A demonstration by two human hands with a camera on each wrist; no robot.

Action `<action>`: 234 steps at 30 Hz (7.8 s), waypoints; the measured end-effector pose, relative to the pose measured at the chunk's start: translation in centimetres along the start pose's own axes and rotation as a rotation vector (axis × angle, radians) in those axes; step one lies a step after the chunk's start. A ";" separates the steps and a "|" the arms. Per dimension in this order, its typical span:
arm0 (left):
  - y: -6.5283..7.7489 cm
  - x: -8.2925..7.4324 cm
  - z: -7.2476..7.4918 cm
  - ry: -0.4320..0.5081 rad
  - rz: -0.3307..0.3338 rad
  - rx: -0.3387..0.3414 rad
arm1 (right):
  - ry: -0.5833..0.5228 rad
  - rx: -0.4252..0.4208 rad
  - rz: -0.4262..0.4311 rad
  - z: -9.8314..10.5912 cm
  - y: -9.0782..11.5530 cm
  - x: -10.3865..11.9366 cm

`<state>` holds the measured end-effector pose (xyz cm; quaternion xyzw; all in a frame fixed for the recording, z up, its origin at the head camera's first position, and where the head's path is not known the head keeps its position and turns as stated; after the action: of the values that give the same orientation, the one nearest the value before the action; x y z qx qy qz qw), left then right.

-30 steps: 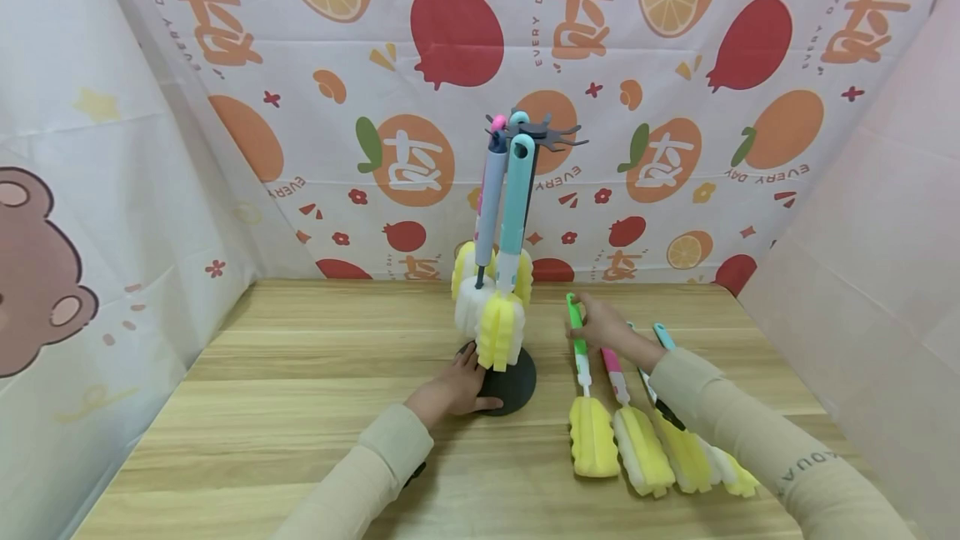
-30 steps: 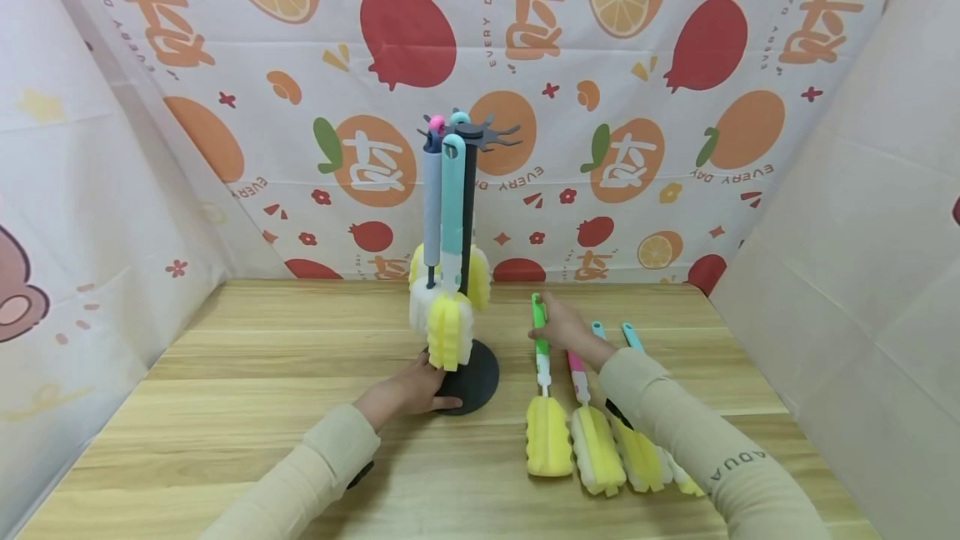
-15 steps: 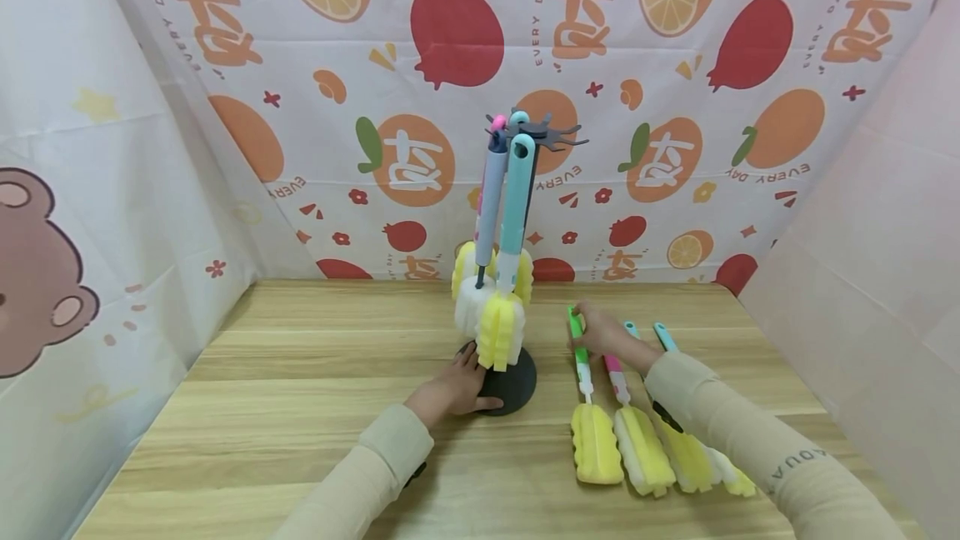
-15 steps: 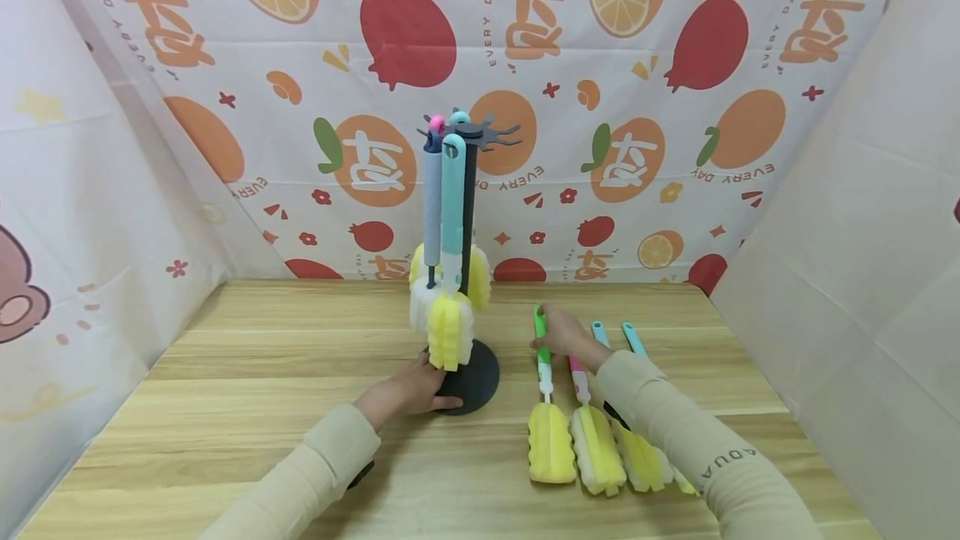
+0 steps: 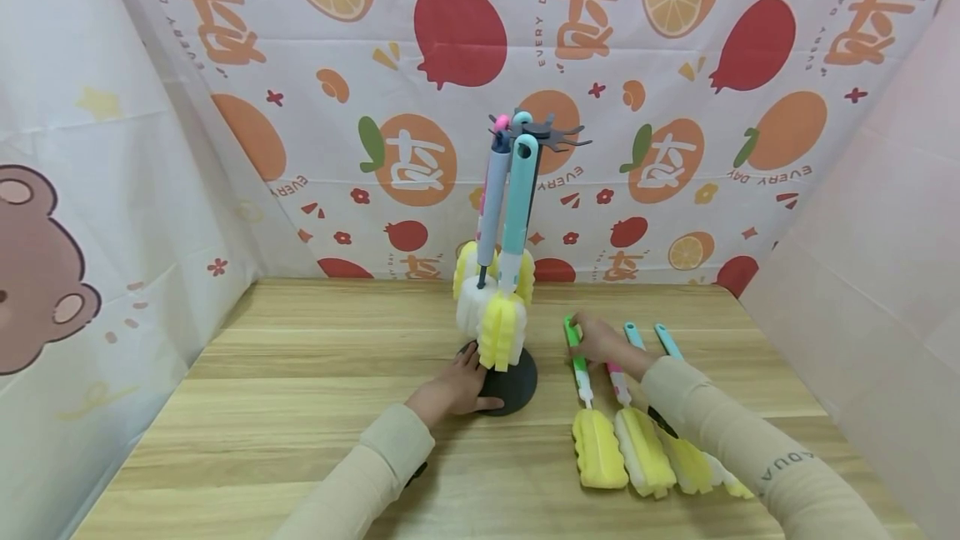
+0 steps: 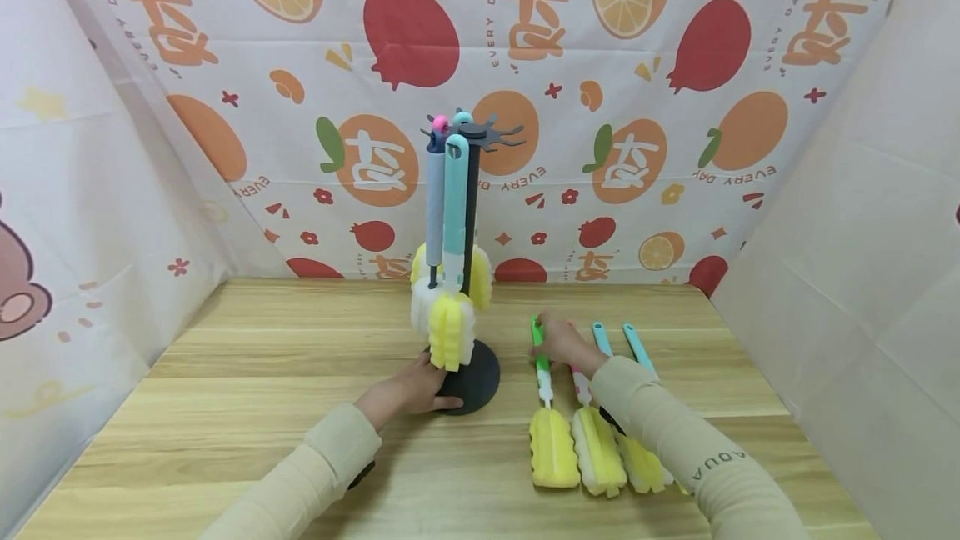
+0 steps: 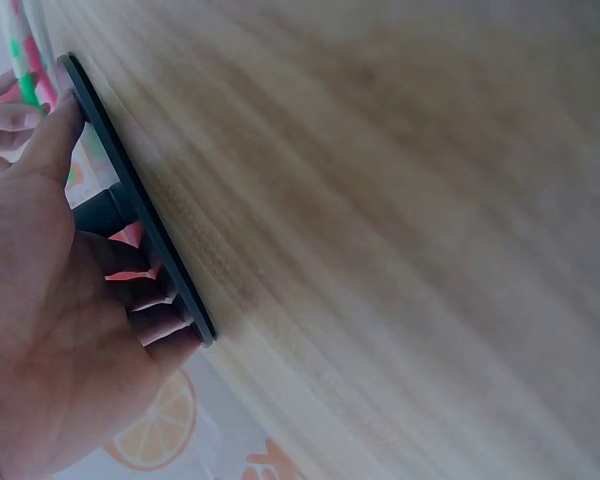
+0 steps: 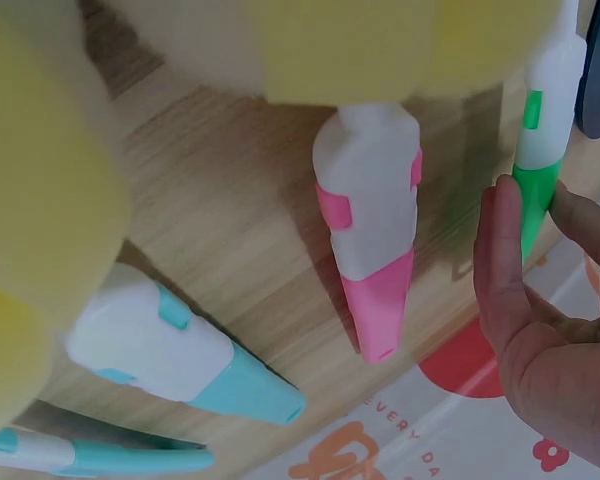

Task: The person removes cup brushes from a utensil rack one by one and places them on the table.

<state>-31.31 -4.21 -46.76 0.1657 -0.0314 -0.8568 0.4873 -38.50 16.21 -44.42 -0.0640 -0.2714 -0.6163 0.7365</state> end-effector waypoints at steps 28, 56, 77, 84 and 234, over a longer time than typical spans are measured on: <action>0.1 -0.2 0.5 0.023 -0.002 -0.001 | 0.086 0.099 -0.051 -0.6 -0.4 -0.5; 0.0 -0.1 0.3 0.000 0.000 0.007 | 0.170 0.118 -0.049 -0.8 -0.3 -0.4; 0.0 -0.6 0.0 0.002 -0.005 0.007 | 0.091 -0.088 0.201 3.4 2.2 2.7; -0.2 -0.4 -0.2 0.019 0.005 0.014 | -0.222 -0.184 0.281 5.9 6.2 6.2; 12.6 -11.8 24.1 0.216 -0.342 -1.470 | 0.166 -0.074 0.104 -9.8 4.3 9.6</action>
<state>-22.99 -3.45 -18.30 -0.1161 0.6212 -0.6998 0.3330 -30.35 4.63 -47.10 -0.0536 -0.1829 -0.5900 0.7846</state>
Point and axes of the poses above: each hand's wrist, its own y-axis away from the middle knuckle, its own z-axis out of the back of the hand, x = y × z, the point moved 7 cm from there along -y, towards the middle knuckle, and after that the axes turned 6 degrees about y, right-handed, at the moved point
